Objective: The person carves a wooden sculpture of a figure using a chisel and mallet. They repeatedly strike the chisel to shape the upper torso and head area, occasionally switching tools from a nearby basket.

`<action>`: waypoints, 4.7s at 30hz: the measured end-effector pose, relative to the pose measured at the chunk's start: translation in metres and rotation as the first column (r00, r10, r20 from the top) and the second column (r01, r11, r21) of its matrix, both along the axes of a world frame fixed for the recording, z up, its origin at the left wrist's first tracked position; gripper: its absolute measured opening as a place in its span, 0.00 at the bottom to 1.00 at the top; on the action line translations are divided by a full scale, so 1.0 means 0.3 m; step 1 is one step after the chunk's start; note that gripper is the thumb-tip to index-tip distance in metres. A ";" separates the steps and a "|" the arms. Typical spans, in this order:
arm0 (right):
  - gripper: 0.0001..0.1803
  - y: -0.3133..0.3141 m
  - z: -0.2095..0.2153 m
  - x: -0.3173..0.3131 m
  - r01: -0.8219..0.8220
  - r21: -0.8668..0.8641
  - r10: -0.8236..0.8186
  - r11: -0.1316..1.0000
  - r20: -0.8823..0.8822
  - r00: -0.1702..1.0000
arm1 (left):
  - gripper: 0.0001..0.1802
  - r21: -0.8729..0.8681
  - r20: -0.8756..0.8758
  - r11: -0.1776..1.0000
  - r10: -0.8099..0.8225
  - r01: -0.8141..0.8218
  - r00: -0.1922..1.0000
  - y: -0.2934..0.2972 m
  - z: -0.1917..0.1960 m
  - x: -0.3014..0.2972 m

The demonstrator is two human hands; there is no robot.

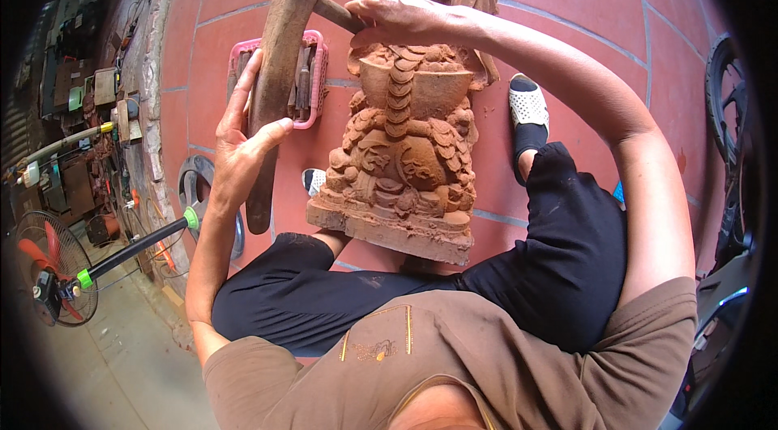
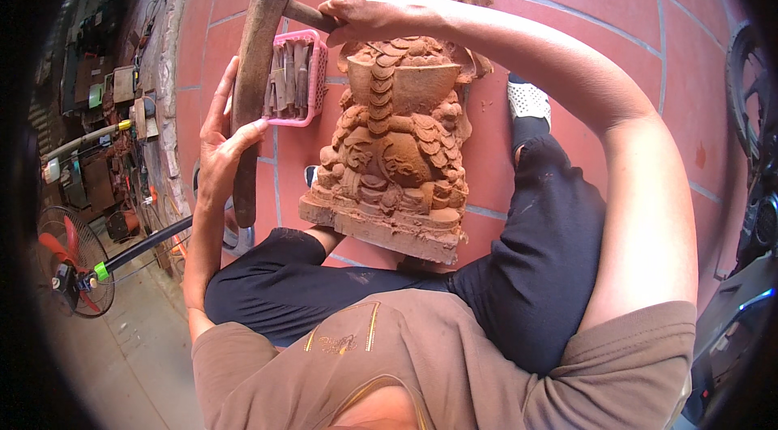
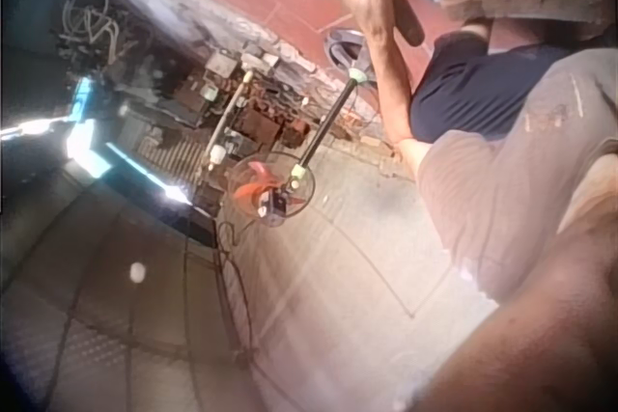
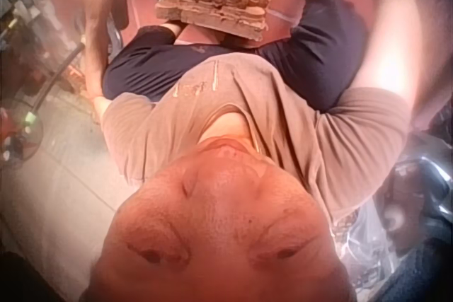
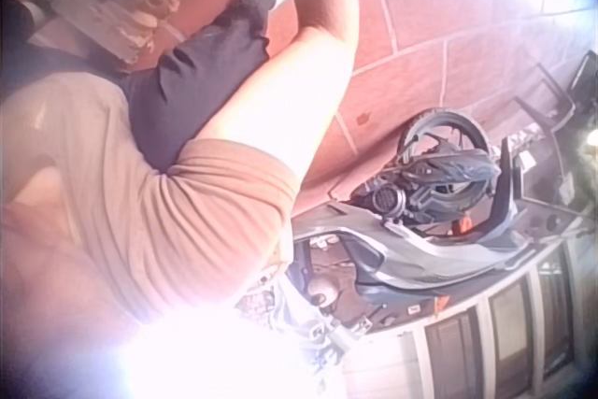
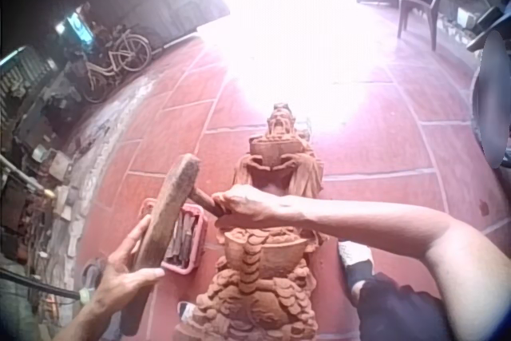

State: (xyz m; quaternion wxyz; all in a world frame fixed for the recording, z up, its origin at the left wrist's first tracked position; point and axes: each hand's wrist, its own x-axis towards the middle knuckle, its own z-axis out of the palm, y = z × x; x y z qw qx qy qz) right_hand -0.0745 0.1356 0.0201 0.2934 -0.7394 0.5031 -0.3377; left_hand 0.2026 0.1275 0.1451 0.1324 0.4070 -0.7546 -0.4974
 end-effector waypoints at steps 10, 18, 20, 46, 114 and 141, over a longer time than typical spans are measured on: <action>0.16 -0.017 -0.017 0.001 -0.025 -0.048 0.022 0.999 -0.066 0.998 | 0.43 -0.046 -0.058 0.998 0.045 -0.048 0.997 0.009 0.033 -0.013; 0.18 -0.014 -0.003 -0.008 0.029 0.043 -0.025 0.999 -0.086 0.996 | 0.43 -0.083 -0.051 0.995 0.051 -0.055 0.997 0.018 0.050 -0.016; 0.18 -0.009 -0.004 -0.009 0.031 0.007 -0.030 1.000 -0.100 0.995 | 0.44 -0.147 -0.003 0.989 -0.035 0.034 0.999 -0.003 0.011 -0.005; 0.12 0.117 -0.012 -0.064 0.106 0.112 -0.107 0.988 0.003 0.994 | 0.44 0.037 -0.067 0.999 0.003 0.000 0.998 0.041 0.076 -0.020; 0.13 0.167 -0.024 -0.122 0.025 0.220 -0.066 0.975 0.181 0.981 | 0.41 -0.168 -0.070 0.965 -0.216 0.202 0.974 0.071 0.105 -0.085; 0.19 0.162 -0.015 -0.132 0.004 0.192 -0.029 0.981 0.129 0.991 | 0.40 -0.331 0.131 0.886 -0.297 0.324 0.946 0.045 0.100 -0.096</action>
